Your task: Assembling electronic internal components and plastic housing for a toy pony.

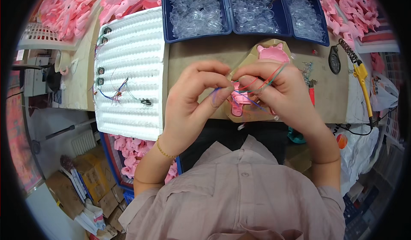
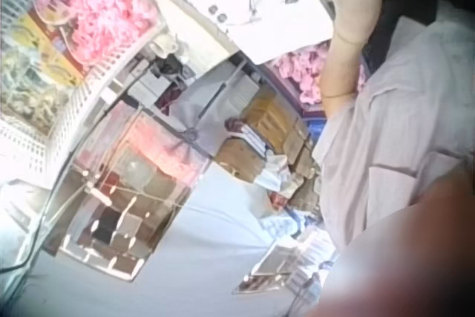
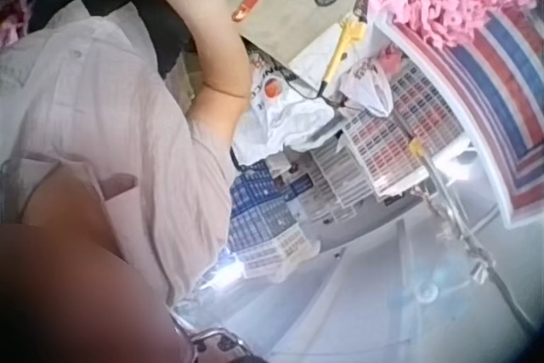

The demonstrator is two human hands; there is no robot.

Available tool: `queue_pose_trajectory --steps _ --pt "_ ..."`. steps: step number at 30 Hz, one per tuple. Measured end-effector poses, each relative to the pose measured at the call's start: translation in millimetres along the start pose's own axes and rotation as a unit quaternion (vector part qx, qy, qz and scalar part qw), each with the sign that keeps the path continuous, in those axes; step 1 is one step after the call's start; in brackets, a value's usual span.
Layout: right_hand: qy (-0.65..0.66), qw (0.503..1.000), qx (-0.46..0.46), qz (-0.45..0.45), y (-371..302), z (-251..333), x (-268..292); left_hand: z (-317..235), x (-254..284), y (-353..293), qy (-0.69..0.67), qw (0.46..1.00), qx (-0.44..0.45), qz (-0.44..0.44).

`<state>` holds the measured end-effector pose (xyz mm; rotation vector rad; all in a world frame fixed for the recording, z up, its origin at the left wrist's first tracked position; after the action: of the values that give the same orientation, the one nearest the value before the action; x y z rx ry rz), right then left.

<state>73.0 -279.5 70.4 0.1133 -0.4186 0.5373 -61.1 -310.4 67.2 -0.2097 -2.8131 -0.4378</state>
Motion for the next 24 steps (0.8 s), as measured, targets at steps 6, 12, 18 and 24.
queue_pose_trajectory --steps 6,12,18,24 --pt "0.327 0.937 -0.102 -0.061 -9 -25 -13 32 -20 -12 -0.465 0.873 0.126 -0.070" --pt "-0.152 0.964 0.153 -0.153 -10 18 17 42 -30 -16 -0.632 0.738 0.229 -0.053" --pt "-0.309 0.911 0.250 -0.113 -15 40 -6 37 -12 -27 -0.489 0.825 0.276 -0.060" --pt "0.235 0.963 -0.077 -0.107 -8 -27 4 33 -4 -30 -0.422 0.869 0.228 -0.121"
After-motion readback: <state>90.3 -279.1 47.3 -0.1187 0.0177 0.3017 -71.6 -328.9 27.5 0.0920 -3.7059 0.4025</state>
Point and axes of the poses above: each hand's wrist, its own y-axis towards the middle knuckle, its own x-axis out of the back of the hand, z = x × y, the point moved 8 cm from there along y, towards the middle knuckle, and after that the axes turned 5 degrees about -y, right-handed, at the moved point
